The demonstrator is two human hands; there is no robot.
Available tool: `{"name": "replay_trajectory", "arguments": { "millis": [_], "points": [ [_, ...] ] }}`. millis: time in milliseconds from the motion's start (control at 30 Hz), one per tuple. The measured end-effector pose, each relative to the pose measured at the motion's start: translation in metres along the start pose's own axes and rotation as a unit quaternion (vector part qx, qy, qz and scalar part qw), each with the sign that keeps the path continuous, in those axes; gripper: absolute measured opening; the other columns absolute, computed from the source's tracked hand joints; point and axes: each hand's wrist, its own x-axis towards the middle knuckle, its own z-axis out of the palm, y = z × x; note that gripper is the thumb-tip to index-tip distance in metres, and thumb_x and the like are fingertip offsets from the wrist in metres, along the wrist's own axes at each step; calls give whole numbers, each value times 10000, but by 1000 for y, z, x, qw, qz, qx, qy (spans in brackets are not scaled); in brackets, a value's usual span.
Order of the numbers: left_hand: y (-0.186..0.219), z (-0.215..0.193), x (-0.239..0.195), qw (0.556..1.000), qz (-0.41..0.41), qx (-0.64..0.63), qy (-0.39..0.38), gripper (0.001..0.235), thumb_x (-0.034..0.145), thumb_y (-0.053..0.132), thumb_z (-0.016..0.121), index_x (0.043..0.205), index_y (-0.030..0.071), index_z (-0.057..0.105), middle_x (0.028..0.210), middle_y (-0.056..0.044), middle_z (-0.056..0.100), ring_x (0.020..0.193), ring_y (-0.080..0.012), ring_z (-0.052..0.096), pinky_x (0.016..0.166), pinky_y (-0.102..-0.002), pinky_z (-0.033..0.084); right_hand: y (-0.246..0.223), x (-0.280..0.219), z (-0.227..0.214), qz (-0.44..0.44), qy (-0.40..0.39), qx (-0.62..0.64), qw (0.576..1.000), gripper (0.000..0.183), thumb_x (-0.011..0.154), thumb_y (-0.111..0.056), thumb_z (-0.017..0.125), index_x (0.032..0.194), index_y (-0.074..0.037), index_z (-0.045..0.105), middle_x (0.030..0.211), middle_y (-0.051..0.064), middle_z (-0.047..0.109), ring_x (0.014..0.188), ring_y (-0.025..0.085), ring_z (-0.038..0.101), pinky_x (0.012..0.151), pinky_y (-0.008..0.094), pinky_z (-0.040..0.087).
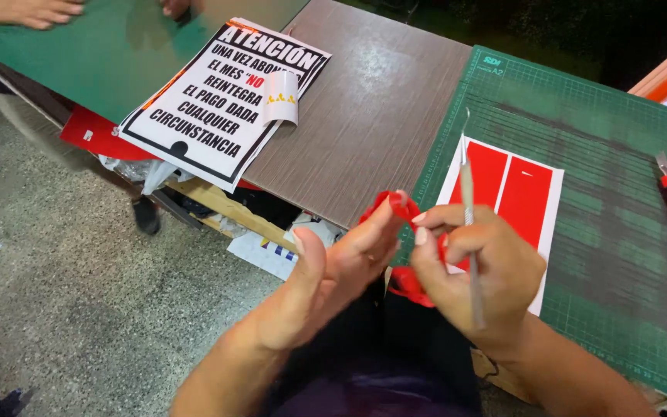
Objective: Weeding excess vinyl from cut stickers and preparing signs on a cutting mat
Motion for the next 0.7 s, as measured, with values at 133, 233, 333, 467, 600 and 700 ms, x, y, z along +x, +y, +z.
{"name": "replay_trajectory", "arguments": {
  "millis": [133,233,333,467,600,700],
  "points": [
    [19,-14,-9,978,-8,203,44,720,1063,603,397,1469,15,483,1542,-236,501,1422,-349,548,1209,-479,454,-5,13,-13,246,-16,196,949,335,857,61,680,777,-102,398,928,194,725,847,195,724,787,301,614],
    [30,1,4,850,38,458,257,208,929,258,681,969,110,821,906,-2,838,755,-29,726,692,-196,581,-2,15,-21,290,-42,231,928,372,821,41,719,757,-122,391,882,163,742,825,176,726,652,271,624],
    [22,1,13,775,162,550,265,203,967,292,646,960,113,742,845,-18,740,757,-149,653,760,-299,473,0,11,-24,323,-43,304,895,339,817,62,719,790,-122,435,906,186,744,800,165,713,659,271,613],
    [9,-4,28,832,125,514,169,271,971,281,636,1174,112,698,1268,-91,731,1223,-236,689,1076,-380,441,7,4,-26,317,-48,311,895,347,832,62,705,813,-132,419,957,188,753,825,150,712,719,246,587],
    [-1,-1,42,918,51,365,149,152,972,230,652,964,88,706,953,-37,751,873,-116,692,844,-266,544,13,-5,-33,290,4,321,901,303,837,44,721,870,-130,475,995,155,716,923,179,700,808,282,582],
    [-1,14,55,909,42,396,124,143,956,223,657,911,96,704,870,-10,725,841,-100,672,973,-340,542,37,-24,-70,225,18,236,945,187,893,-114,708,984,-115,544,1060,105,674,1009,199,661,934,318,535]
  ]
}}
